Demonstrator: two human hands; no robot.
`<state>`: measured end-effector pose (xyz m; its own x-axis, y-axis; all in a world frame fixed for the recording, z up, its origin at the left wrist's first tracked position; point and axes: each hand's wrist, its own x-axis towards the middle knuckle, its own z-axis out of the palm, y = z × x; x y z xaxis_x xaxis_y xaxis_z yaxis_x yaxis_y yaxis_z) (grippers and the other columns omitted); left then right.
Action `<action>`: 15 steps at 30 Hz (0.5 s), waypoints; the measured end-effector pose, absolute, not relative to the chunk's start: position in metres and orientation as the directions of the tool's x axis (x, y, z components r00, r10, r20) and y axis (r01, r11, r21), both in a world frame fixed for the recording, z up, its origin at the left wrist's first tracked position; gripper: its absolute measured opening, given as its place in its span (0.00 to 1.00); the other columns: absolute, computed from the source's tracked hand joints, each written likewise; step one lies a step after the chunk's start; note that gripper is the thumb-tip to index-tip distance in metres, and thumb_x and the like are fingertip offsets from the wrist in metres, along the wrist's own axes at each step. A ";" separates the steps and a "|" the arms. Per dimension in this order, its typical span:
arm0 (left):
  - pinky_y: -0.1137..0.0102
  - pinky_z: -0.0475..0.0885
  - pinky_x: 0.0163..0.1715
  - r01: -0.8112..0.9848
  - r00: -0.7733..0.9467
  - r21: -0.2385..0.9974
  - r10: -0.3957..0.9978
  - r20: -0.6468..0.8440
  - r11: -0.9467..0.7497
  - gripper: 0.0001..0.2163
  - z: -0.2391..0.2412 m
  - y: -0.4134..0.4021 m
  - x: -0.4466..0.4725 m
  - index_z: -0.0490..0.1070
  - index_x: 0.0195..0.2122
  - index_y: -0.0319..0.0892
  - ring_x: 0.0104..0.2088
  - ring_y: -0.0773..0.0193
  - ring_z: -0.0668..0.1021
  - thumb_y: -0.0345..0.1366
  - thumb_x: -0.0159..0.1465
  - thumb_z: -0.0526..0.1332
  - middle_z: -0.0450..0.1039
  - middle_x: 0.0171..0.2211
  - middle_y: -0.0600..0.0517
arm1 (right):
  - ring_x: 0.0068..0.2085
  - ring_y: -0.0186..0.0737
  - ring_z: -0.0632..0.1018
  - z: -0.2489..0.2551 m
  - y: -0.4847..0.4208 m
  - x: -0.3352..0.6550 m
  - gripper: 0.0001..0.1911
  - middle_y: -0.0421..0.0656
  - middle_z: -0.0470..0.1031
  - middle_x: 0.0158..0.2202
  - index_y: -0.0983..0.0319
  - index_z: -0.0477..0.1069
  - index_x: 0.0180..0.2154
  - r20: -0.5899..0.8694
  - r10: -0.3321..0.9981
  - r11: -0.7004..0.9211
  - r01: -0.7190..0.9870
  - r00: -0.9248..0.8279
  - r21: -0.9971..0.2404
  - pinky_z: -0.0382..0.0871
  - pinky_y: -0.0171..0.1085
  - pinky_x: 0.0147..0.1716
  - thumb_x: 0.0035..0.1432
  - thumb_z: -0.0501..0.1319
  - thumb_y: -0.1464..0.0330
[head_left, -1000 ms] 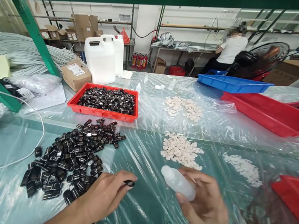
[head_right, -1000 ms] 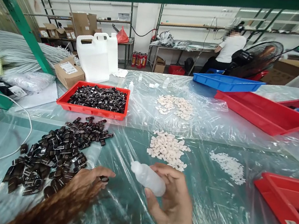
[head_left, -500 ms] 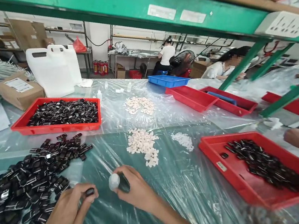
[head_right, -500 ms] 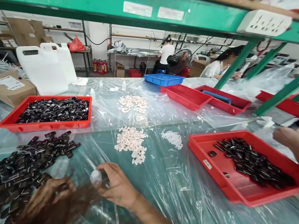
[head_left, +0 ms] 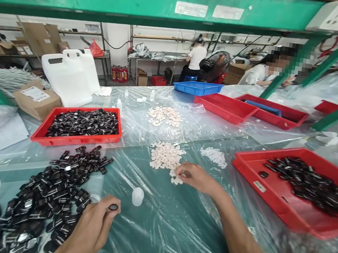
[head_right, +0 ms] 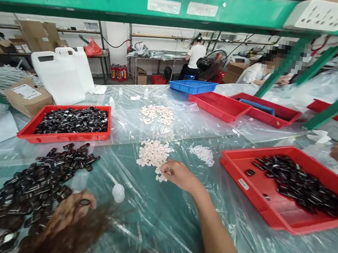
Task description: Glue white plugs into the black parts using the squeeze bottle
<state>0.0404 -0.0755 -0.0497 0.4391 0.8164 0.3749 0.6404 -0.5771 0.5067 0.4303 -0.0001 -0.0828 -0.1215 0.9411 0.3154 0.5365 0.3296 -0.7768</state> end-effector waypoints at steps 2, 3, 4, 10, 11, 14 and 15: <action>0.73 0.72 0.27 0.643 0.472 0.496 0.812 0.343 -0.583 0.06 -0.048 -0.076 0.041 0.66 0.40 0.51 0.24 0.65 0.75 0.38 0.71 0.50 0.73 0.31 0.59 | 0.31 0.31 0.79 -0.090 -0.001 0.430 0.27 0.34 0.81 0.31 0.58 0.80 0.31 0.263 0.953 0.301 0.544 -0.148 -0.783 0.74 0.34 0.37 0.85 0.70 0.52; 0.73 0.71 0.27 0.647 0.487 0.492 0.812 0.322 -0.583 0.07 -0.047 -0.076 0.042 0.66 0.40 0.51 0.24 0.66 0.74 0.39 0.71 0.49 0.72 0.31 0.59 | 0.31 0.32 0.77 -0.093 0.000 0.430 0.26 0.35 0.80 0.31 0.57 0.79 0.30 0.235 0.959 0.283 0.550 -0.158 -0.786 0.72 0.36 0.37 0.84 0.69 0.53; 0.73 0.69 0.26 0.651 0.499 0.488 0.812 0.303 -0.582 0.08 -0.047 -0.077 0.042 0.66 0.40 0.50 0.24 0.66 0.74 0.39 0.72 0.49 0.72 0.30 0.59 | 0.30 0.33 0.75 -0.094 0.001 0.431 0.25 0.36 0.79 0.30 0.56 0.78 0.30 0.203 0.964 0.265 0.558 -0.171 -0.786 0.70 0.37 0.36 0.81 0.70 0.54; 0.75 0.64 0.24 0.669 0.514 0.484 0.822 0.246 -0.563 0.10 -0.047 -0.081 0.043 0.66 0.44 0.49 0.22 0.69 0.70 0.42 0.74 0.48 0.70 0.29 0.60 | 0.31 0.43 0.79 -0.081 0.008 0.435 0.10 0.44 0.86 0.36 0.55 0.85 0.39 0.084 0.959 0.233 0.586 -0.269 -0.776 0.73 0.43 0.36 0.71 0.75 0.57; 0.75 0.64 0.24 0.669 0.519 0.483 0.821 0.240 -0.564 0.09 -0.046 -0.082 0.044 0.67 0.45 0.49 0.21 0.69 0.70 0.42 0.75 0.48 0.70 0.27 0.61 | 0.33 0.44 0.81 -0.076 0.005 0.432 0.10 0.46 0.88 0.39 0.55 0.88 0.43 0.093 0.955 0.246 0.578 -0.280 -0.779 0.75 0.44 0.37 0.74 0.73 0.57; 0.75 0.64 0.25 0.662 0.552 0.478 0.807 0.212 -0.578 0.07 -0.045 -0.085 0.047 0.66 0.49 0.50 0.21 0.68 0.72 0.41 0.75 0.51 0.70 0.24 0.62 | 0.37 0.44 0.85 -0.062 -0.014 0.408 0.13 0.48 0.91 0.45 0.54 0.90 0.47 0.156 0.937 0.304 0.508 -0.314 -0.806 0.81 0.43 0.39 0.80 0.69 0.56; 0.75 0.65 0.25 0.658 0.563 0.477 0.801 0.201 -0.582 0.07 -0.044 -0.087 0.048 0.66 0.49 0.50 0.21 0.69 0.72 0.40 0.74 0.52 0.71 0.25 0.62 | 0.38 0.44 0.86 -0.058 -0.024 0.396 0.12 0.47 0.91 0.44 0.53 0.90 0.46 0.195 0.928 0.329 0.452 -0.318 -0.829 0.83 0.42 0.39 0.81 0.70 0.56</action>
